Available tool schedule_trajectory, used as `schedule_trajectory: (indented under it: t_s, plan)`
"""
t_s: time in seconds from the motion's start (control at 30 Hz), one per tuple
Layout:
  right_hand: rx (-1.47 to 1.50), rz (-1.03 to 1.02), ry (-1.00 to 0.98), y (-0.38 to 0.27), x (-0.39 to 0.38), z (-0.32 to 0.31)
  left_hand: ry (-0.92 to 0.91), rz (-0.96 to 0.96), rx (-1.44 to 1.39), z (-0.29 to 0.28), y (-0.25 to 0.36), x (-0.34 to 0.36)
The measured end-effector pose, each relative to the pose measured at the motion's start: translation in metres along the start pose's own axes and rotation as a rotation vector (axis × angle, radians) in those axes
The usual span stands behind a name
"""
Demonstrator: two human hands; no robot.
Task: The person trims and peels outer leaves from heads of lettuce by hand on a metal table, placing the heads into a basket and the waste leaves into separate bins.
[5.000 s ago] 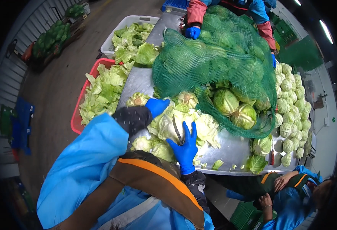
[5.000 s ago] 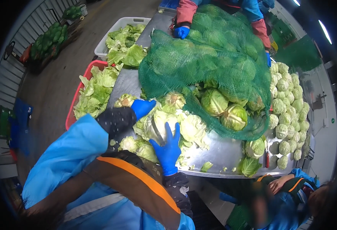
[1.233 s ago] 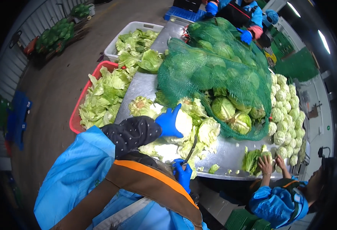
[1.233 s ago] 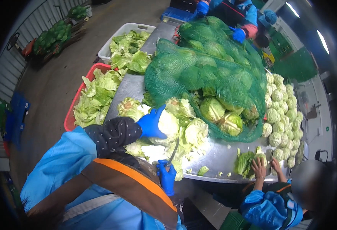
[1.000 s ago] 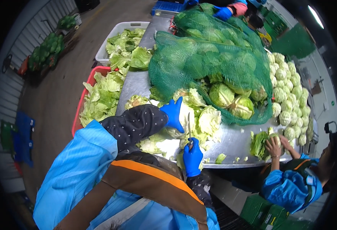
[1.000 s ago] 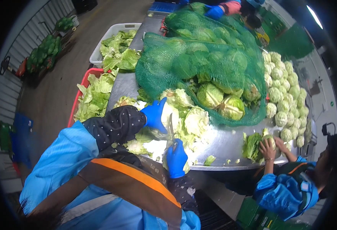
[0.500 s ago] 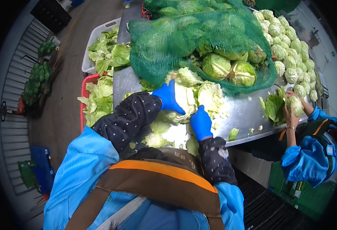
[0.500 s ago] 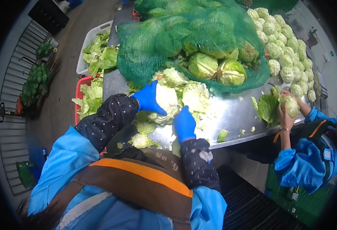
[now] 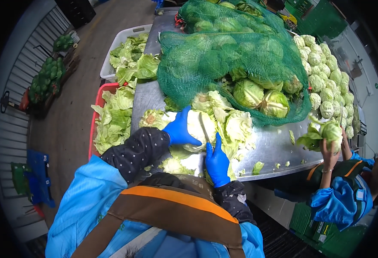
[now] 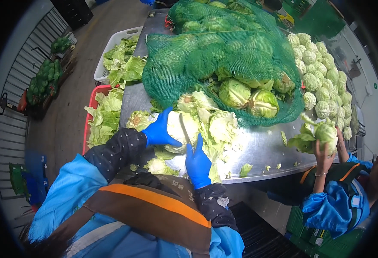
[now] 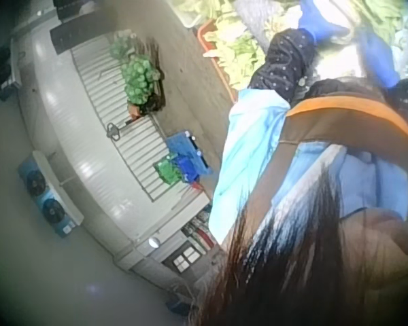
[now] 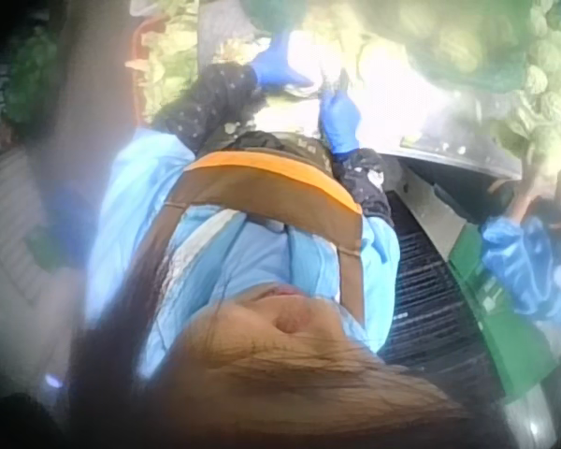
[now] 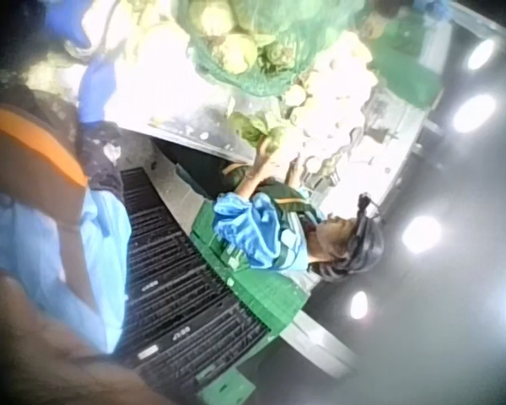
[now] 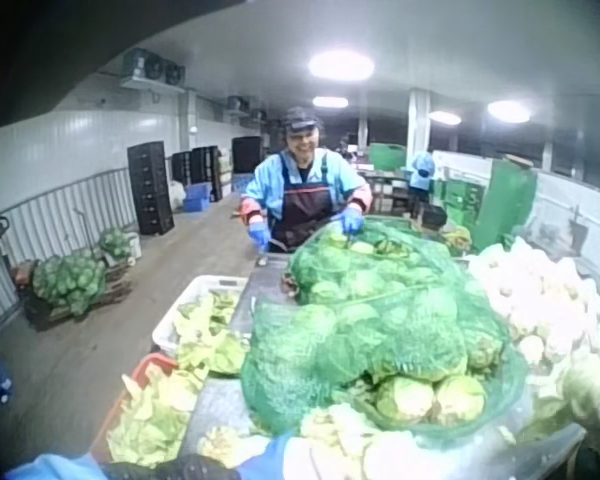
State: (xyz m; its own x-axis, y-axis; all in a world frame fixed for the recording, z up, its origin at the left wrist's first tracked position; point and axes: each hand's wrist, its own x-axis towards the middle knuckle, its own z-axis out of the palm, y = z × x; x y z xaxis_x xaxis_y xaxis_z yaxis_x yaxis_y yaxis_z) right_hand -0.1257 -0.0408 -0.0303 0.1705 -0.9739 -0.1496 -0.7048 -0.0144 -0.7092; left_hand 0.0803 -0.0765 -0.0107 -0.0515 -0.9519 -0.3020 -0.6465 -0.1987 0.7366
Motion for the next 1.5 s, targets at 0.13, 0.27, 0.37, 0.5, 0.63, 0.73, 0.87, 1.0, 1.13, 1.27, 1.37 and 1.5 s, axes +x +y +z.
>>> schedule_trajectory:
  t_s: [0.13, 0.27, 0.37, 0.5, 0.63, 0.73, 0.87, 1.0, 1.13, 1.27, 1.37, 1.5]
  plan:
    - [-0.019, 0.087, -0.025, -0.002, 0.01, 0.015, 0.18, -0.065, -0.046, 0.032, -0.008, -0.02]
    - [0.629, 0.203, -0.033, 0.037, 0.02, 0.048, 0.288, 0.041, -0.138, 0.036, -0.007, -0.031]
    - [0.386, 0.095, 0.013, 0.037, 0.01, 0.045, 0.325, 0.168, -0.128, 0.057, -0.035, -0.015]
    - [0.28, -0.134, 0.231, 0.056, 0.021, 0.037, 0.322, 0.108, -0.062, 0.049, -0.006, -0.022]
    - [0.053, -0.155, 0.239, -0.005, 0.035, 0.002, 0.222, -0.126, -0.027, 0.032, -0.003, -0.033]
    - [-0.046, -0.166, 0.256, 0.012, 0.049, -0.014, 0.205, -0.087, -0.082, 0.043, -0.003, -0.023]
    - [-0.041, -0.179, 0.129, 0.013, 0.058, -0.002, 0.137, -0.093, -0.095, 0.037, 0.0, -0.025]
    - [0.01, -0.212, 0.007, 0.03, 0.083, 0.001, 0.251, -0.028, -0.076, 0.047, -0.009, -0.015]
    - [0.139, -0.267, -0.051, 0.037, 0.107, 0.0, 0.29, -0.167, -0.065, 0.049, 0.01, -0.017]
    - [0.192, -0.127, -0.023, 0.058, 0.116, 0.001, 0.403, -0.111, -0.087, 0.069, 0.01, -0.035]
    - [0.034, -0.134, 0.023, 0.068, 0.121, 0.008, 0.457, -0.04, -0.257, 0.093, -0.014, -0.066]
    - [-0.051, -0.222, 0.116, 0.059, 0.116, 0.025, 0.598, -0.051, -0.334, 0.127, -0.032, -0.111]
